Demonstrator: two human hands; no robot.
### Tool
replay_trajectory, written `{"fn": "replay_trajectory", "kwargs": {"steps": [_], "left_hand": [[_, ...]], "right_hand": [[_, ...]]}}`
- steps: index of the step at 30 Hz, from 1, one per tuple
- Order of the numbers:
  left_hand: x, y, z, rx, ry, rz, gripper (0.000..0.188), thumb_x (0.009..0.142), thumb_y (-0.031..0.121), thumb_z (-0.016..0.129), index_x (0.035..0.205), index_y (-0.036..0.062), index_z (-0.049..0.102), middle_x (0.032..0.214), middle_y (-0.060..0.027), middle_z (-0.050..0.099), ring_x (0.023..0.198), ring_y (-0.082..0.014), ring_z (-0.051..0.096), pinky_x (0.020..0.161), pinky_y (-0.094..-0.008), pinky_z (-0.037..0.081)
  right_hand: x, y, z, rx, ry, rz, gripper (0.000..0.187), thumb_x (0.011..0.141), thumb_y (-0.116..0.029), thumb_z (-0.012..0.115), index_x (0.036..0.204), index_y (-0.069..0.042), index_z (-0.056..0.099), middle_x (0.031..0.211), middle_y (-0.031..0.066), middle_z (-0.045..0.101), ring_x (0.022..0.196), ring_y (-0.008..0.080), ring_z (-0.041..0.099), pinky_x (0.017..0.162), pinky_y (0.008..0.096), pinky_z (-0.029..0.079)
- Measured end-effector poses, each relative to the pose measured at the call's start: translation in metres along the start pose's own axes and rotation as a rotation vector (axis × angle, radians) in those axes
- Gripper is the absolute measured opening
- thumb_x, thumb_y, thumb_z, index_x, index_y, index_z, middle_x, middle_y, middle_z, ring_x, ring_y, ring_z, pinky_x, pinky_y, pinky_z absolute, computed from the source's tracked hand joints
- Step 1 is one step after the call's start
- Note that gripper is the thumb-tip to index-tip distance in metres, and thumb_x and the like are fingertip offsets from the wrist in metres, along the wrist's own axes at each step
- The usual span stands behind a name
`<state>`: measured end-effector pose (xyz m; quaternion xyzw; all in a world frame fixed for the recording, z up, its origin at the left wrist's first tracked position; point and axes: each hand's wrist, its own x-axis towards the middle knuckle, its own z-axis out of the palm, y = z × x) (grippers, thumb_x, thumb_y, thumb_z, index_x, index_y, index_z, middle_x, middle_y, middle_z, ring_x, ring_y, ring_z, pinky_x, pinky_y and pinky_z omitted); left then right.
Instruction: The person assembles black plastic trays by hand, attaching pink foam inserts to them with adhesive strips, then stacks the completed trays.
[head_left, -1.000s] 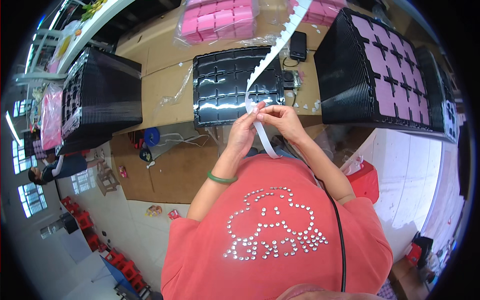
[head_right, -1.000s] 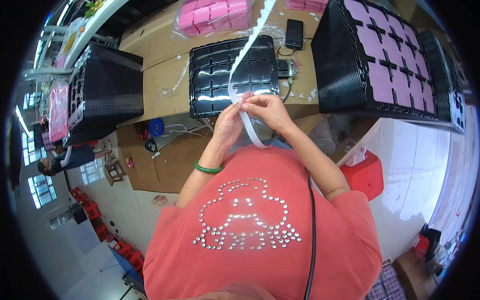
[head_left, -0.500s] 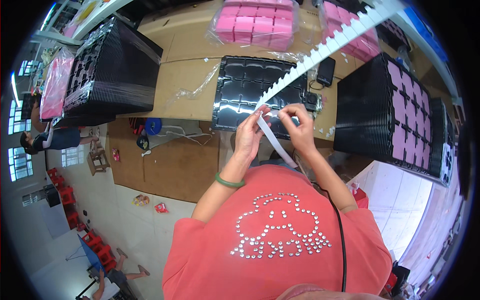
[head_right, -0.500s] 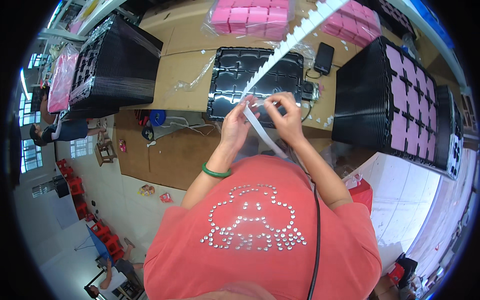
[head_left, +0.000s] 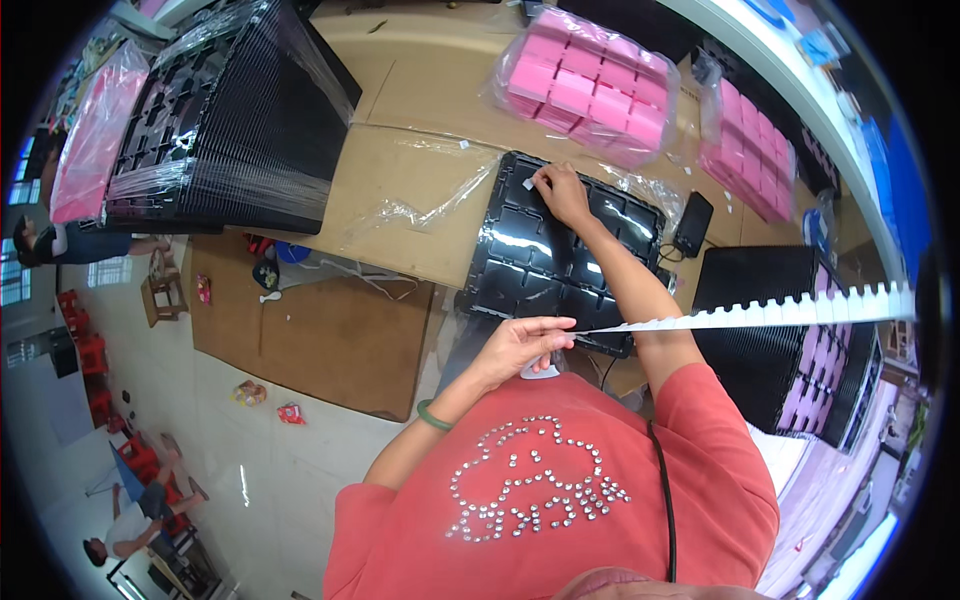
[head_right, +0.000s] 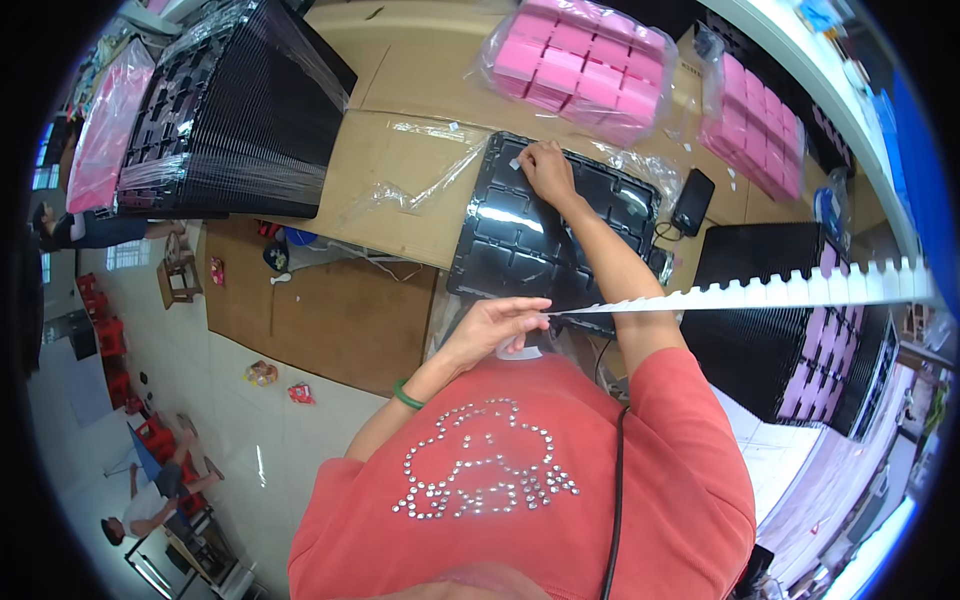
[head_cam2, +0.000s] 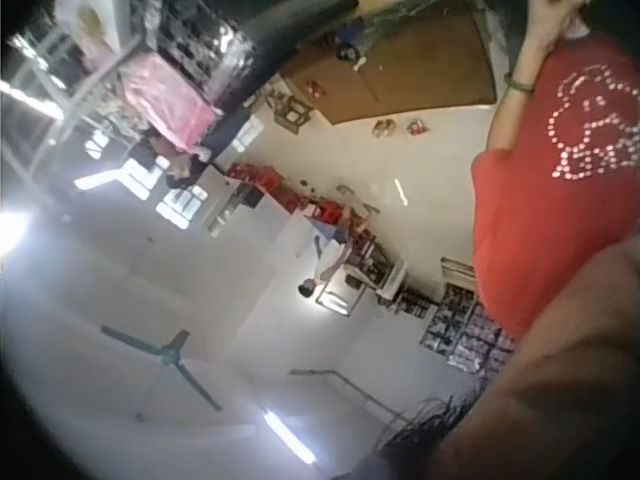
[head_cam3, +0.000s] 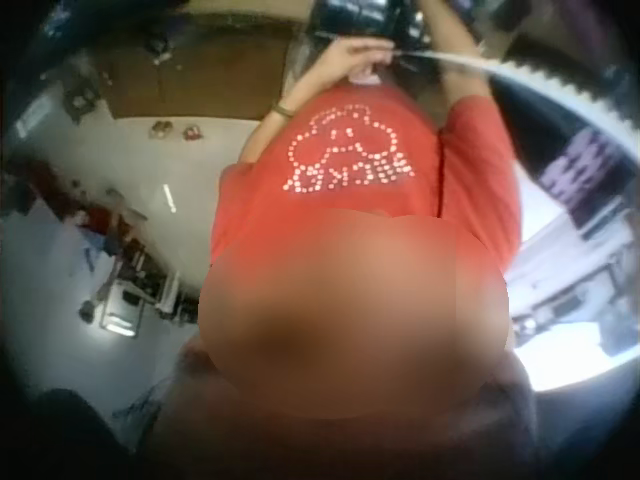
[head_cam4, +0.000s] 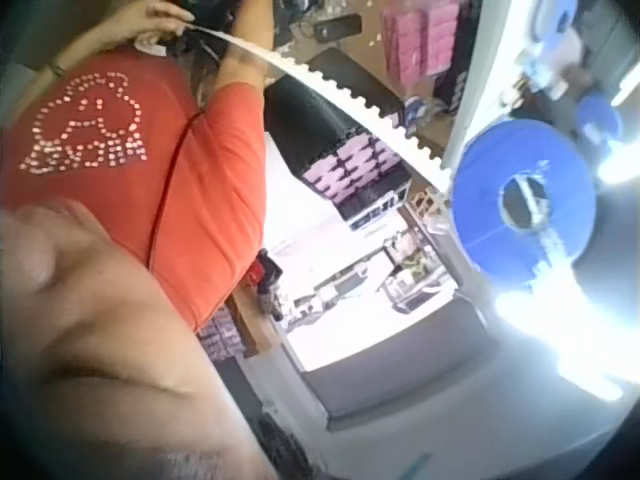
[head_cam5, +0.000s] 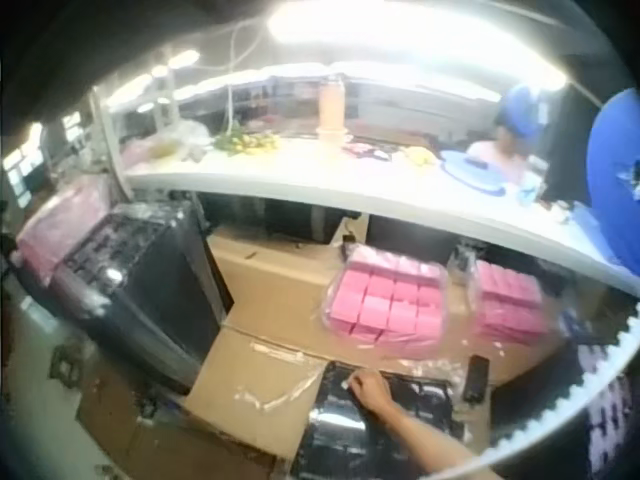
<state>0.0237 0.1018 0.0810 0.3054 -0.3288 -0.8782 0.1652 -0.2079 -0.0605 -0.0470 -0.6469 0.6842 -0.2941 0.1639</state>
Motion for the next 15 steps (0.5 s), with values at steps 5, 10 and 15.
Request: {"fn": "replay_trajectory", "kwargs": {"steps": [5, 10, 15], "left_hand": [[0.002, 0.019, -0.013, 0.039, -0.048, -0.114, 0.039, 0.092, 0.016, 0.069, 0.128, 0.0033, 0.063, 0.101, -0.0070, 0.071, 0.062, -0.0052, 0.056, 0.050, -0.0185, 0.041], [0.009, 0.027, -0.016, 0.003, -0.115, -0.114, 0.038, 0.091, 0.016, 0.071, 0.126, 0.0037, 0.064, 0.098, -0.0023, 0.069, 0.063, -0.0044, 0.056, 0.049, -0.0184, 0.040], [0.013, 0.035, -0.020, 0.042, -0.188, -0.060, 0.035, 0.090, 0.013, 0.072, 0.123, 0.0038, 0.065, 0.097, -0.0006, 0.068, 0.070, -0.0045, 0.058, 0.058, -0.0185, 0.045]], "right_hand": [[0.009, 0.008, 0.013, -0.216, 0.028, -0.166, 0.009, 0.082, -0.014, 0.069, 0.083, -0.005, 0.067, 0.088, 0.0098, 0.063, 0.091, 0.0297, 0.057, 0.085, 0.0400, 0.048], [0.013, 0.010, 0.009, -0.226, -0.009, -0.229, 0.010, 0.084, -0.014, 0.068, 0.085, -0.004, 0.066, 0.087, 0.0113, 0.063, 0.089, 0.0320, 0.057, 0.080, 0.0417, 0.048], [-0.002, 0.006, -0.020, -0.085, -0.038, -0.083, 0.010, 0.082, -0.013, 0.068, 0.084, -0.004, 0.067, 0.082, 0.0104, 0.063, 0.085, 0.0296, 0.058, 0.078, 0.0391, 0.048]]}}
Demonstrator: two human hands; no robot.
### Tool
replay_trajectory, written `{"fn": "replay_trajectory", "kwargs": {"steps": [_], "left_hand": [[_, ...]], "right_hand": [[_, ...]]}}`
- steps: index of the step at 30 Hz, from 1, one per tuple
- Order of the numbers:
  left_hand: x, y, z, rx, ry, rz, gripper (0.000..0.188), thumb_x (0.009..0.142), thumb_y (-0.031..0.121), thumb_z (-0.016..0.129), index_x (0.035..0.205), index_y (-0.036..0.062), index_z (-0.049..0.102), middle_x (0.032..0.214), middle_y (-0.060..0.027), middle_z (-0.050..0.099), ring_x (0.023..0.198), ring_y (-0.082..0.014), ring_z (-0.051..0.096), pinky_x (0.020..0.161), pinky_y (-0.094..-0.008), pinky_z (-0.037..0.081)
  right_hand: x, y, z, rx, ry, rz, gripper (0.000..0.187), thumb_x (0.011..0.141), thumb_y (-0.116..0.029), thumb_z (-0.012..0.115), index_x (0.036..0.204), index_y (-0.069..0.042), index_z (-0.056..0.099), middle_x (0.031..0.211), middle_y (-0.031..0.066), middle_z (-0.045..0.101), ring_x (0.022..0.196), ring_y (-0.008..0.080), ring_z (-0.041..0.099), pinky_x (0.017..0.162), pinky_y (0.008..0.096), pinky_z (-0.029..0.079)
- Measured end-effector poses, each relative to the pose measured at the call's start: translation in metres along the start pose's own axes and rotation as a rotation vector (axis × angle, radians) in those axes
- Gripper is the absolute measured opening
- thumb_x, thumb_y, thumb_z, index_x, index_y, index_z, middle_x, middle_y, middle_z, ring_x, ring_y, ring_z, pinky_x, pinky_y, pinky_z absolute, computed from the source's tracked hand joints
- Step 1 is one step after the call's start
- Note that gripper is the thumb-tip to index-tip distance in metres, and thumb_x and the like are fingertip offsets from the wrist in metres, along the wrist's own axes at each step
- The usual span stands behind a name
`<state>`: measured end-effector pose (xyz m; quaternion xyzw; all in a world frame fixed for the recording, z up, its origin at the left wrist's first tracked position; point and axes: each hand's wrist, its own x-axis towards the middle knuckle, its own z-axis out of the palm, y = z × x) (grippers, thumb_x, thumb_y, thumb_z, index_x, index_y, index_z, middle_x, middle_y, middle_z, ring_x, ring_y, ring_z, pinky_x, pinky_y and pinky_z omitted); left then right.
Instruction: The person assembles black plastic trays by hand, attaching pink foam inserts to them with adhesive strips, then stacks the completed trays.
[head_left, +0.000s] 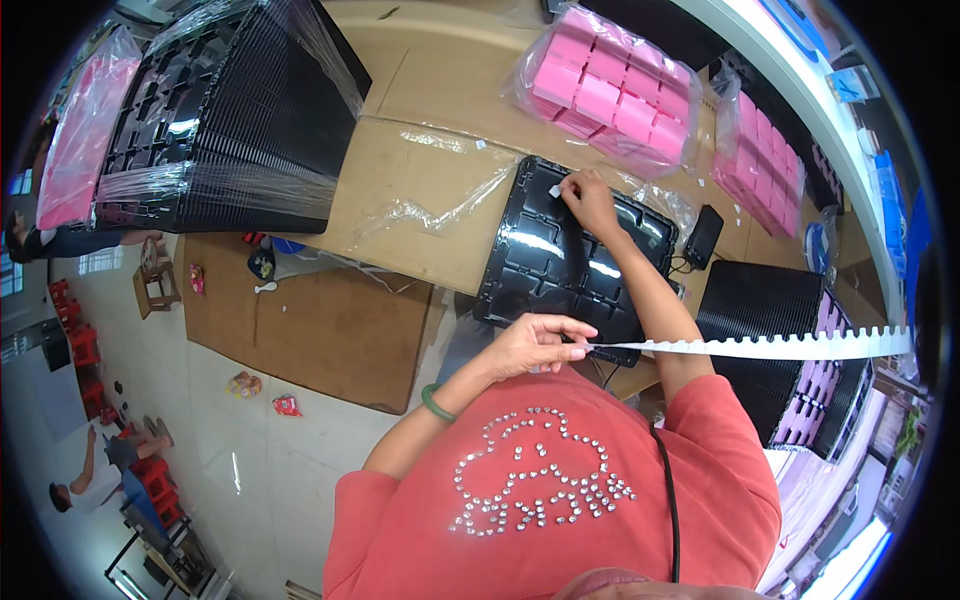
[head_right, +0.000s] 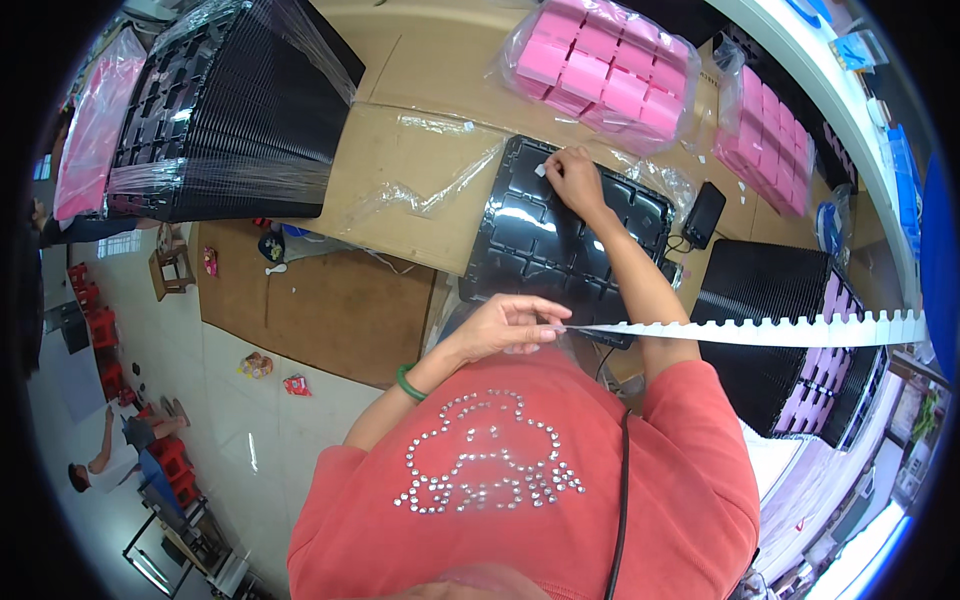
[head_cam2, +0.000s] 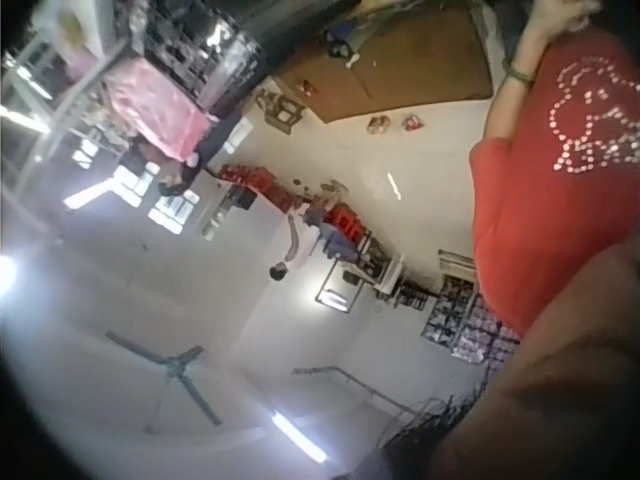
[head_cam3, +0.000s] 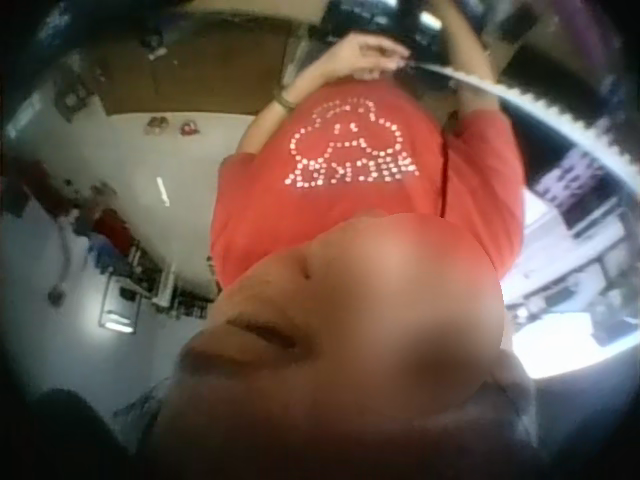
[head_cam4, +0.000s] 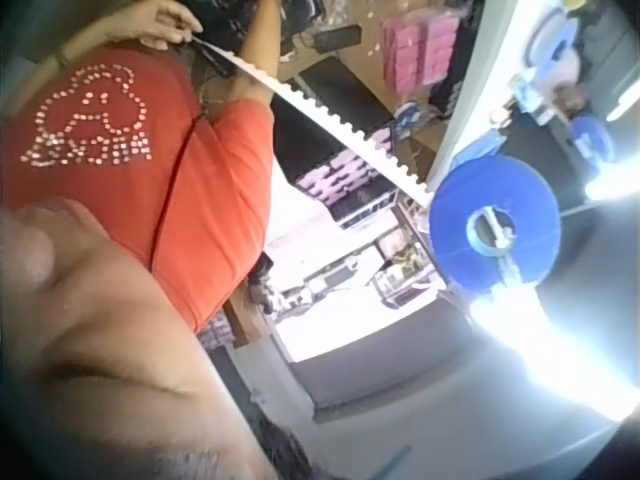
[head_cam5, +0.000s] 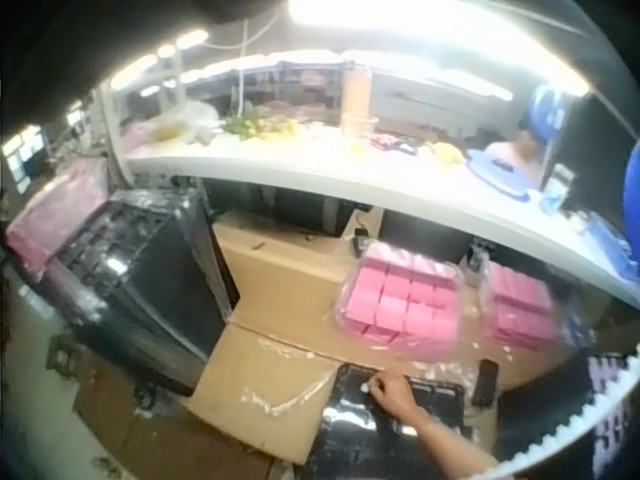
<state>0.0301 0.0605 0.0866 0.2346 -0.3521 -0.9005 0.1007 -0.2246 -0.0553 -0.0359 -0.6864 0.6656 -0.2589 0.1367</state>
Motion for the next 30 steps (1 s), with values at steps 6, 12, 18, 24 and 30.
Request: {"fn": "replay_trajectory", "kwargs": {"steps": [6, 12, 18, 24, 30], "left_hand": [[0.006, 0.013, -0.007, 0.904, 0.255, 0.718, 0.040, 0.077, 0.006, 0.075, 0.116, 0.0025, 0.068, 0.088, -0.0069, 0.066, 0.074, -0.0170, 0.061, 0.070, -0.0293, 0.049], [0.030, 0.010, -0.010, 1.309, 0.388, 1.013, 0.044, 0.072, 0.008, 0.074, 0.116, 0.0071, 0.068, 0.083, -0.0049, 0.057, 0.075, -0.0229, 0.056, 0.070, -0.0354, 0.048], [0.045, 0.001, -0.009, 1.325, 0.415, 0.978, 0.047, 0.071, 0.006, 0.076, 0.117, 0.0072, 0.068, 0.082, -0.0058, 0.057, 0.071, -0.0234, 0.057, 0.067, -0.0352, 0.049], [0.062, -0.009, -0.022, 1.137, 0.626, 0.833, 0.052, 0.081, 0.019, 0.076, 0.130, 0.0109, 0.059, 0.095, -0.0090, 0.058, 0.068, -0.0259, 0.060, 0.061, -0.0376, 0.051], [0.095, -0.021, -0.068, 1.113, 0.781, 0.622, 0.049, 0.085, 0.016, 0.073, 0.131, 0.0093, 0.057, 0.107, -0.0117, 0.054, 0.075, -0.0299, 0.061, 0.065, -0.0400, 0.051]], "right_hand": [[-0.138, -0.026, -0.102, 0.138, 0.013, 0.337, 0.015, 0.089, -0.017, 0.060, 0.089, -0.002, 0.063, 0.071, 0.0107, 0.056, 0.064, 0.0272, 0.053, 0.062, 0.0346, 0.044], [-0.309, -0.040, -0.158, -0.632, -0.455, 0.310, 0.025, 0.086, -0.015, 0.065, 0.107, -0.003, 0.068, 0.096, 0.0171, 0.071, 0.088, 0.0330, 0.068, 0.077, 0.0369, 0.051], [-0.183, -0.124, -0.150, 0.740, -0.071, 0.705, 0.034, 0.085, -0.024, 0.076, 0.106, 0.002, 0.068, 0.092, 0.0087, 0.070, 0.083, 0.0105, 0.063, 0.078, 0.0285, 0.051], [-0.097, -0.098, -0.108, 0.415, -0.074, 0.432, 0.026, 0.088, -0.027, 0.073, 0.089, -0.002, 0.069, 0.072, 0.0042, 0.064, 0.067, 0.0102, 0.056, 0.064, 0.0291, 0.045], [-0.016, -0.043, -0.057, 0.102, -0.002, 0.187, 0.026, 0.086, -0.028, 0.070, 0.088, -0.003, 0.071, 0.084, 0.0152, 0.068, 0.079, 0.0342, 0.062, 0.073, 0.0437, 0.047]]}}
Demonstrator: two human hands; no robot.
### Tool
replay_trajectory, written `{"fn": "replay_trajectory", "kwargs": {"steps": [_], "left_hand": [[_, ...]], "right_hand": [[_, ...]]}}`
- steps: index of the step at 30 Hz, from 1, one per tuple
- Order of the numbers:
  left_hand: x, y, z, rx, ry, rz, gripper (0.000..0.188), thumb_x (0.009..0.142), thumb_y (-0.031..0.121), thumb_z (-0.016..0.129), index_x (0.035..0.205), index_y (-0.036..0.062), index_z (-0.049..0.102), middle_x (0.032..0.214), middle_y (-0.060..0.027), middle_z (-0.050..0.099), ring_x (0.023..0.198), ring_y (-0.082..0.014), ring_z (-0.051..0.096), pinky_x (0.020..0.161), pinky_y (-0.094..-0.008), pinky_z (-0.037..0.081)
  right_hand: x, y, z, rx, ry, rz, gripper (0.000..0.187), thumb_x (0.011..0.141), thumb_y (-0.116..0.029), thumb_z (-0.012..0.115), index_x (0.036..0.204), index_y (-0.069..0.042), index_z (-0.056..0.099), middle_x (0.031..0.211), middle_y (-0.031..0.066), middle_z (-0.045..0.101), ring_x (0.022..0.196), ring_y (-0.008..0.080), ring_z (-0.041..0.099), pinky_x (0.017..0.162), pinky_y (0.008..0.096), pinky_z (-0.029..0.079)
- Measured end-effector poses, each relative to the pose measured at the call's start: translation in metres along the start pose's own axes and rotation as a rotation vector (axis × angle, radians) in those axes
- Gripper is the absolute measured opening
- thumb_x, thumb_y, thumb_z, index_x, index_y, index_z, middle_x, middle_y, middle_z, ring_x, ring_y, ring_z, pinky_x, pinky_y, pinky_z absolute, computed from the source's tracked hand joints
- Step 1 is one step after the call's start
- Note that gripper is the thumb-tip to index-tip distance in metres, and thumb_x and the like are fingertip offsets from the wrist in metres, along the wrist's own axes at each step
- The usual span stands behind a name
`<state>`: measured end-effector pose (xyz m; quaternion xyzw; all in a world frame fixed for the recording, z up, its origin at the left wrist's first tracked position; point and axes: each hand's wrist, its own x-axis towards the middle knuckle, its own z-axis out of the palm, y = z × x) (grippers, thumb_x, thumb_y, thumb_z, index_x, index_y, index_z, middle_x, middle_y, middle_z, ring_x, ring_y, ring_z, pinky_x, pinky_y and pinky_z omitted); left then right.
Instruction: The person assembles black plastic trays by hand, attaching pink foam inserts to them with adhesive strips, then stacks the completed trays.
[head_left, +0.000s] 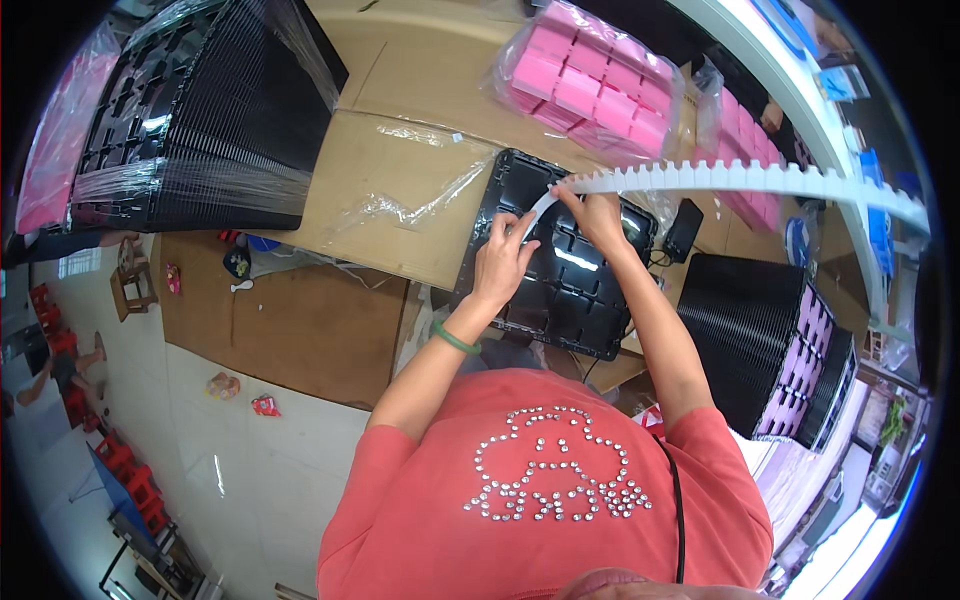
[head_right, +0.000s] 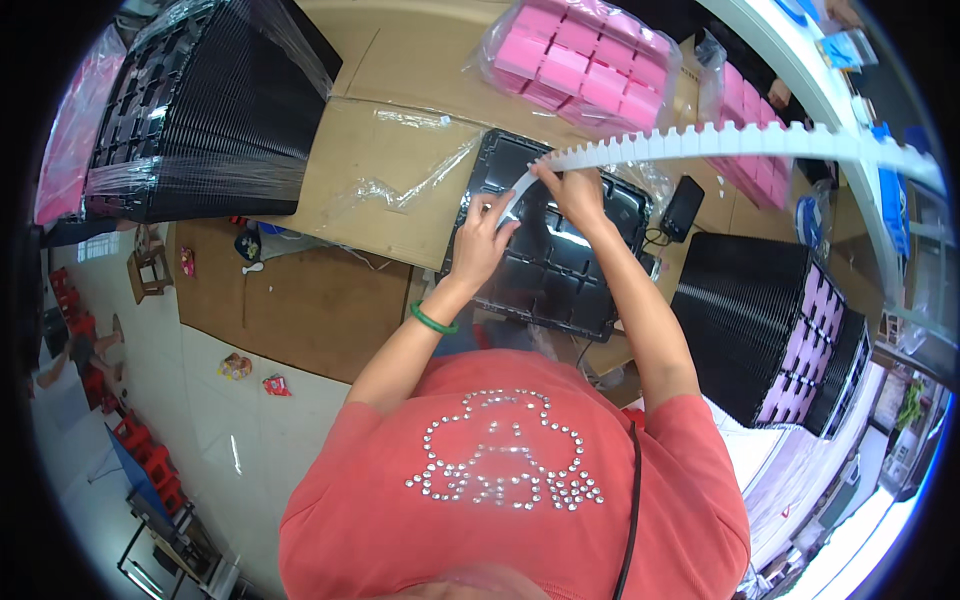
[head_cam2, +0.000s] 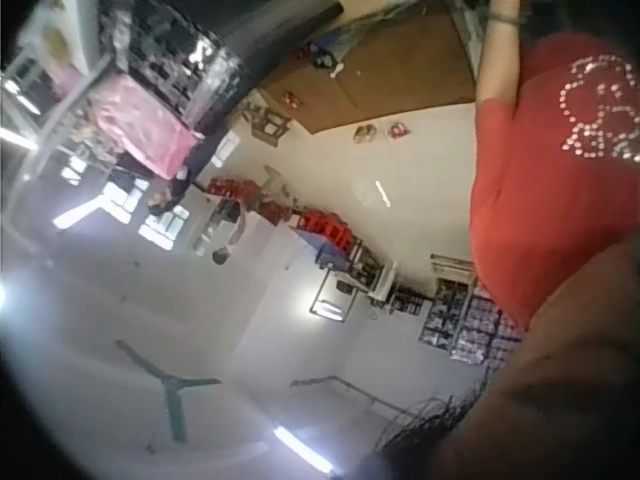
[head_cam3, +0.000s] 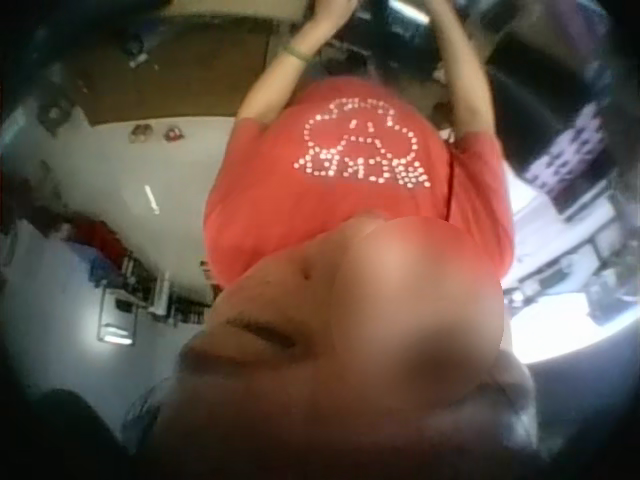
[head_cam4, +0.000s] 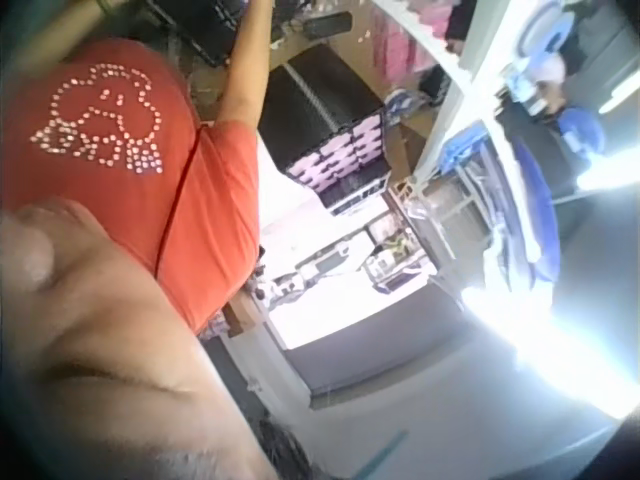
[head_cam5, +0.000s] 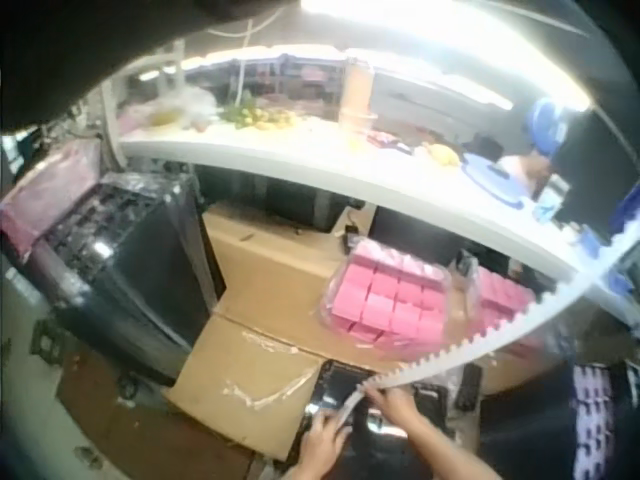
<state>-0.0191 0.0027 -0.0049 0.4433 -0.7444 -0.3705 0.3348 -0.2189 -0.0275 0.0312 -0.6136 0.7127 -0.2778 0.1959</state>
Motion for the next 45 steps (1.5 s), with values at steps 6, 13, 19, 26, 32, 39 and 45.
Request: {"fn": "replay_trajectory", "kwargs": {"steps": [6, 13, 19, 26, 32, 39, 45], "left_hand": [[0.026, -0.044, 0.020, 0.056, 0.013, -0.036, 0.035, 0.088, 0.010, 0.065, 0.123, 0.0065, 0.062, 0.102, -0.0117, 0.051, 0.073, -0.0347, 0.063, 0.061, -0.0468, 0.051], [0.054, -0.031, 0.014, 0.425, 0.067, 0.056, 0.030, 0.086, 0.027, 0.068, 0.109, 0.0086, 0.072, 0.107, -0.0096, 0.056, 0.105, -0.0279, 0.053, 0.083, -0.0412, 0.042], [0.077, -0.047, 0.031, 0.509, -0.051, 0.076, 0.036, 0.088, 0.030, 0.066, 0.114, 0.0057, 0.070, 0.109, -0.0097, 0.056, 0.104, -0.0264, 0.049, 0.086, -0.0399, 0.037], [0.075, -0.035, 0.015, 0.508, -0.119, 0.066, 0.037, 0.089, 0.029, 0.065, 0.117, 0.0050, 0.068, 0.107, -0.0101, 0.057, 0.103, -0.0270, 0.050, 0.087, -0.0402, 0.038], [0.018, -0.004, -0.025, 0.262, 0.088, 0.108, 0.035, 0.089, 0.020, 0.064, 0.119, 0.0024, 0.063, 0.123, -0.0142, 0.057, 0.114, -0.0317, 0.050, 0.098, -0.0454, 0.035], [-0.038, 0.024, -0.052, -0.774, -0.312, -0.440, 0.025, 0.097, 0.027, 0.063, 0.091, 0.0031, 0.066, 0.083, 0.0009, 0.065, 0.085, -0.0076, 0.058, 0.083, -0.0239, 0.043], [-0.086, 0.040, -0.056, -1.234, -0.460, -0.571, 0.019, 0.099, 0.026, 0.060, 0.093, 0.0086, 0.064, 0.079, 0.0044, 0.055, 0.082, -0.0076, 0.051, 0.081, -0.0247, 0.041]], "right_hand": [[0.045, 0.021, 0.052, -0.218, -0.060, -0.142, 0.025, 0.086, -0.030, 0.069, 0.090, -0.005, 0.070, 0.090, 0.0110, 0.068, 0.089, 0.0321, 0.059, 0.081, 0.0441, 0.046], [0.061, 0.056, 0.073, -0.216, -0.054, -0.243, 0.018, 0.085, -0.025, 0.070, 0.087, -0.007, 0.069, 0.091, 0.0050, 0.063, 0.094, 0.0287, 0.055, 0.083, 0.0415, 0.046], [0.063, 0.049, 0.077, -0.191, -0.036, -0.251, 0.013, 0.083, -0.020, 0.071, 0.084, -0.008, 0.069, 0.088, 0.0049, 0.061, 0.094, 0.0273, 0.054, 0.081, 0.0406, 0.047], [0.042, 0.033, 0.058, -0.256, -0.010, -0.477, 0.007, 0.081, -0.013, 0.070, 0.085, -0.008, 0.069, 0.091, 0.0067, 0.060, 0.090, 0.0279, 0.056, 0.078, 0.0396, 0.048], [-0.027, -0.014, 0.026, 0.025, 0.076, -0.282, 0.012, 0.079, -0.013, 0.076, 0.086, -0.006, 0.070, 0.082, 0.0053, 0.064, 0.084, 0.0239, 0.058, 0.071, 0.0345, 0.047], [-0.090, -0.045, -0.030, 1.060, -0.532, 0.422, 0.032, 0.086, -0.014, 0.073, 0.113, 0.003, 0.068, 0.103, 0.0074, 0.069, 0.089, 0.0115, 0.062, 0.078, 0.0262, 0.050], [-0.137, -0.022, -0.010, 1.512, -0.719, 0.392, 0.043, 0.086, 0.003, 0.061, 0.128, 0.008, 0.054, 0.130, 0.0175, 0.058, 0.115, 0.0268, 0.062, 0.096, 0.0385, 0.055]]}}
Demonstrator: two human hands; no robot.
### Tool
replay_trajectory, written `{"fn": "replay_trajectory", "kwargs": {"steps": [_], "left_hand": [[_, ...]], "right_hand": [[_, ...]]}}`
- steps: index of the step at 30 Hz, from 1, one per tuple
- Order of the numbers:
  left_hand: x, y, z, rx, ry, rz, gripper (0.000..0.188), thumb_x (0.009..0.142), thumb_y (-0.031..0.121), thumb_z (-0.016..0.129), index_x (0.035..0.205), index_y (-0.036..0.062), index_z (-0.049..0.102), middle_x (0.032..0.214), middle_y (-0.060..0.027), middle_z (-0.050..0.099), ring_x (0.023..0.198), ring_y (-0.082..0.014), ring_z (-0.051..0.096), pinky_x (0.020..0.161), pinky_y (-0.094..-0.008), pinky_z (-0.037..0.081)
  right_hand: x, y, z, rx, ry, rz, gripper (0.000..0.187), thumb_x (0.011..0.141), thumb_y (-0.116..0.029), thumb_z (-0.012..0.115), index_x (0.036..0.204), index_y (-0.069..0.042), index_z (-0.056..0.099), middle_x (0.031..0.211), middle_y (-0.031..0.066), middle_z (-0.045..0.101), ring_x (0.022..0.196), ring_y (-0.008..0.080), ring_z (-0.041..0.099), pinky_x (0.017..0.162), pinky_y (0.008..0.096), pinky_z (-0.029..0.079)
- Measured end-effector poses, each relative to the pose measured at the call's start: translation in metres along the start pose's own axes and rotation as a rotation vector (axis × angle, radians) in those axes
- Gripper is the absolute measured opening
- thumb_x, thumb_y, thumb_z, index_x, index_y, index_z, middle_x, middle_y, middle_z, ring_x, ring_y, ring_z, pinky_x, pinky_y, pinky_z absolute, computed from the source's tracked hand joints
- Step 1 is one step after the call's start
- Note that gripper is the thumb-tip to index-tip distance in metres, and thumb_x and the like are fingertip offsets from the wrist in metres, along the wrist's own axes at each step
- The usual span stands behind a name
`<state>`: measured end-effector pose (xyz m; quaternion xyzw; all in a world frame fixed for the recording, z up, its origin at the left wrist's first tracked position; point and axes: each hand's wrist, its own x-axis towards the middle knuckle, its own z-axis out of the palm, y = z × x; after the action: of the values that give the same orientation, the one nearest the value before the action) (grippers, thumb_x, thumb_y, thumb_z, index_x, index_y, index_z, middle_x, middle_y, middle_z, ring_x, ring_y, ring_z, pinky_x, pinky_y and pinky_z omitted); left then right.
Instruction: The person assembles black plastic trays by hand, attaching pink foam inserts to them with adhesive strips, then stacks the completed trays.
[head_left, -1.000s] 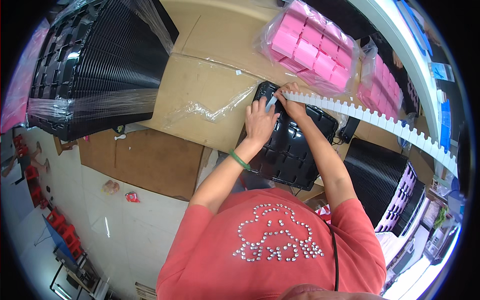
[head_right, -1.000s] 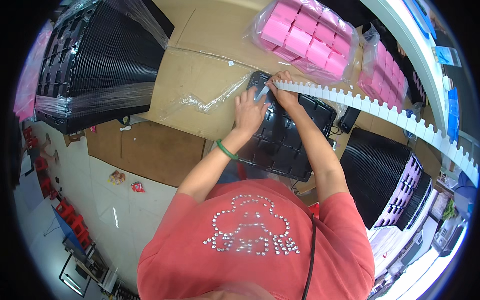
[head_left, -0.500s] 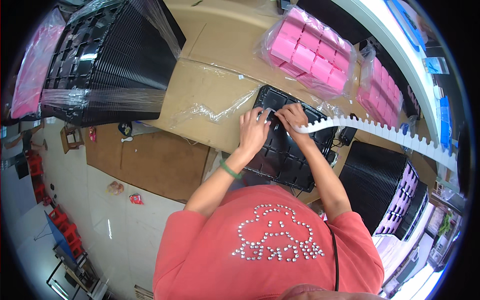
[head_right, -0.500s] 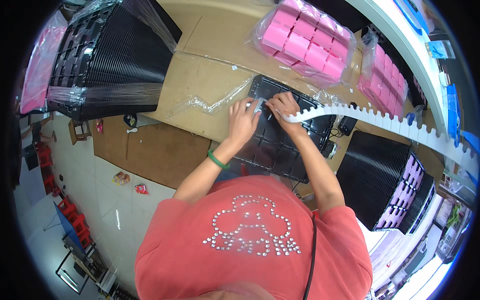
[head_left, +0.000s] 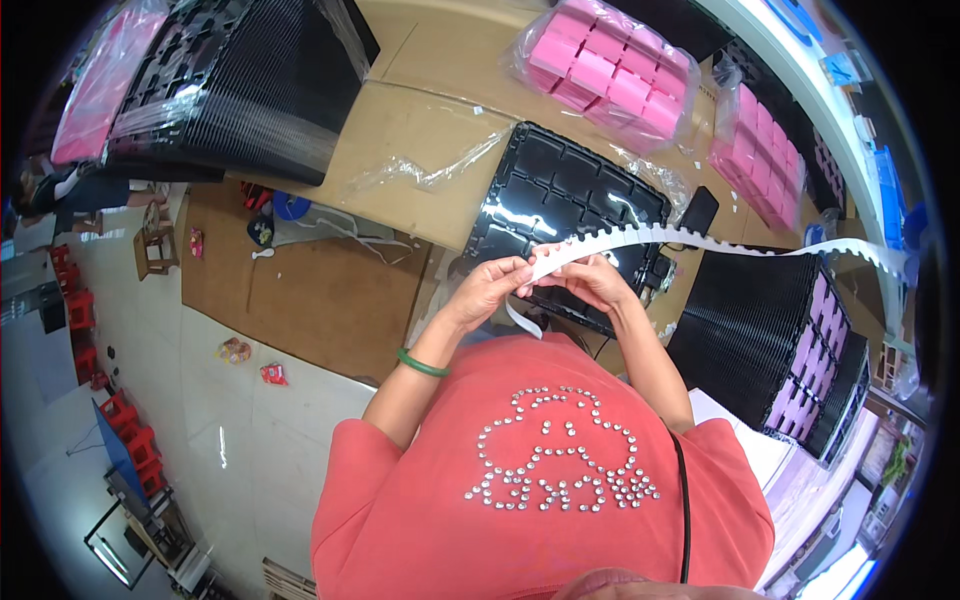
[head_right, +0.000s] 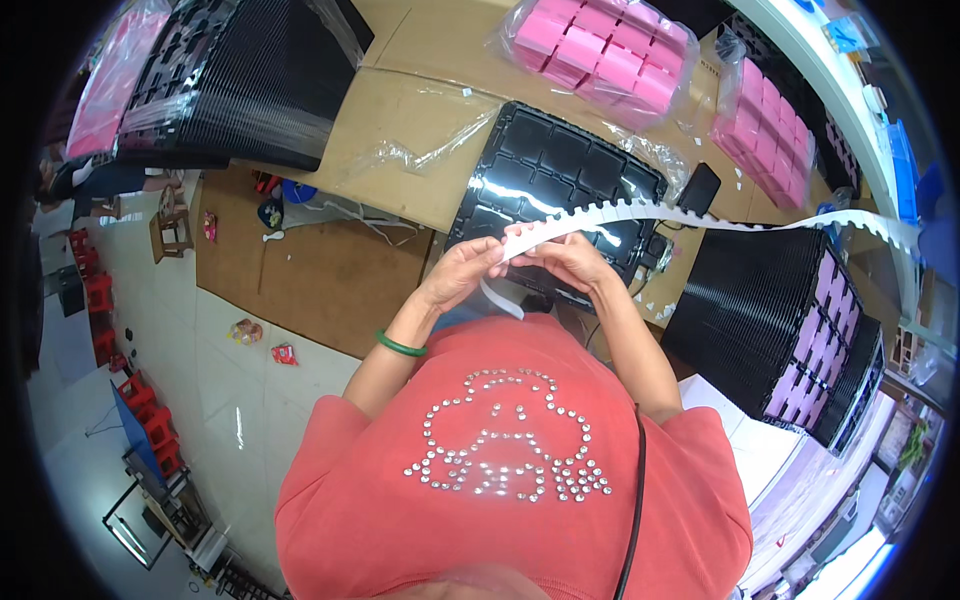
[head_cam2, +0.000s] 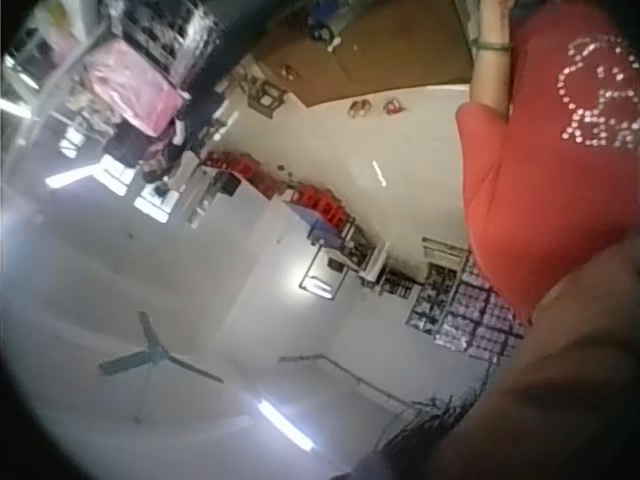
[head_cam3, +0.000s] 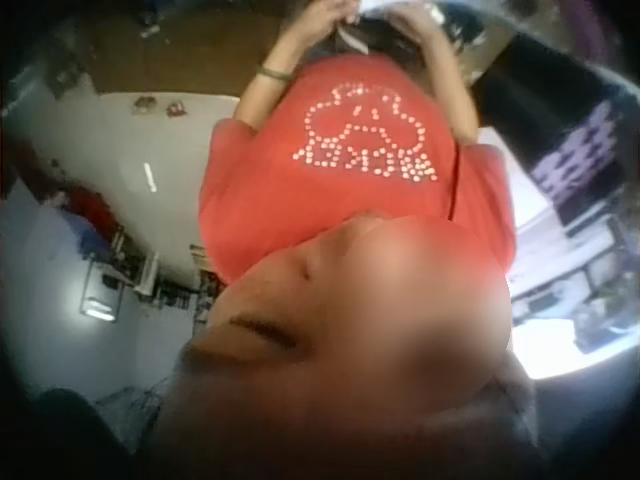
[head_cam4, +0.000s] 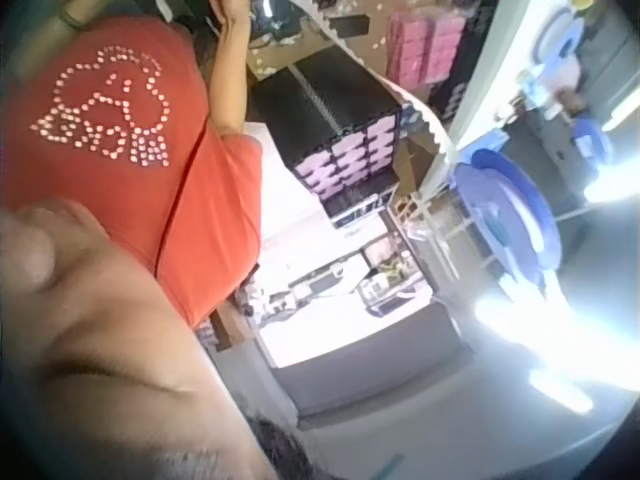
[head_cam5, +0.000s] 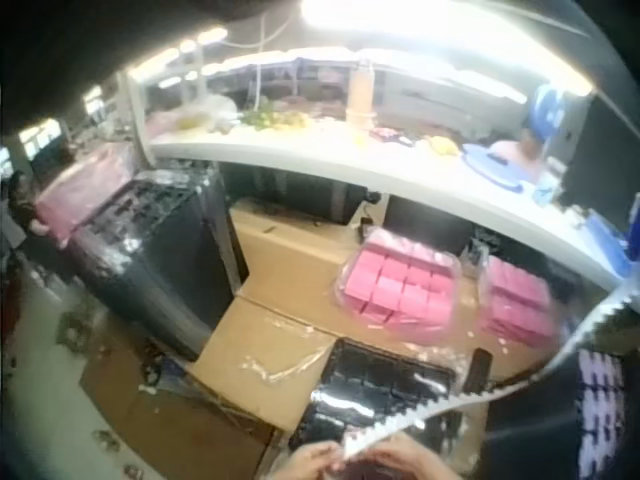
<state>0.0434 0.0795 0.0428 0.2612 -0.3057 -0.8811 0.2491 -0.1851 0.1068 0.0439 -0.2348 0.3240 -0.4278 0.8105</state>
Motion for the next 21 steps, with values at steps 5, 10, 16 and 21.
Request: {"fn": "replay_trajectory", "kwargs": {"steps": [5, 10, 16, 21], "left_hand": [[-0.021, -0.020, 0.004, -0.118, 0.004, 0.021, 0.019, 0.100, 0.025, 0.058, 0.098, 0.0065, 0.065, 0.079, 0.0038, 0.054, 0.080, -0.0086, 0.050, 0.081, -0.0257, 0.042], [-0.035, -0.033, 0.009, -0.219, 0.046, 0.003, 0.019, 0.100, 0.022, 0.058, 0.097, 0.0048, 0.064, 0.079, 0.0031, 0.055, 0.078, -0.0088, 0.050, 0.079, -0.0249, 0.043], [-0.044, -0.048, 0.002, 0.029, 0.614, 0.435, 0.017, 0.100, 0.019, 0.057, 0.094, 0.0044, 0.064, 0.079, 0.0016, 0.057, 0.075, -0.0066, 0.050, 0.074, -0.0228, 0.042], [-0.049, -0.025, -0.010, 0.041, 0.691, 0.515, 0.019, 0.101, 0.019, 0.057, 0.089, 0.0049, 0.063, 0.080, 0.0006, 0.058, 0.074, -0.0065, 0.050, 0.072, -0.0227, 0.041]], "right_hand": [[-0.004, 0.019, 0.008, 0.093, -0.036, 0.064, 0.041, 0.089, -0.002, 0.067, 0.127, 0.006, 0.055, 0.116, 0.0156, 0.063, 0.105, 0.0231, 0.066, 0.090, 0.0339, 0.058], [-0.007, 0.030, 0.008, -0.058, -0.009, 0.068, 0.028, 0.089, -0.006, 0.069, 0.114, 0.004, 0.060, 0.098, 0.0114, 0.067, 0.090, 0.0209, 0.069, 0.083, 0.0310, 0.058], [0.010, 0.032, 0.004, -0.445, 0.187, 0.068, 0.013, 0.091, -0.013, 0.068, 0.095, -0.001, 0.068, 0.081, 0.0027, 0.066, 0.072, 0.0103, 0.060, 0.071, 0.0249, 0.050], [0.052, 0.050, -0.003, -1.239, 0.414, -0.077, 0.025, 0.086, -0.025, 0.072, 0.091, 0.000, 0.072, 0.078, 0.0131, 0.069, 0.070, 0.0178, 0.064, 0.066, 0.0338, 0.050]]}}
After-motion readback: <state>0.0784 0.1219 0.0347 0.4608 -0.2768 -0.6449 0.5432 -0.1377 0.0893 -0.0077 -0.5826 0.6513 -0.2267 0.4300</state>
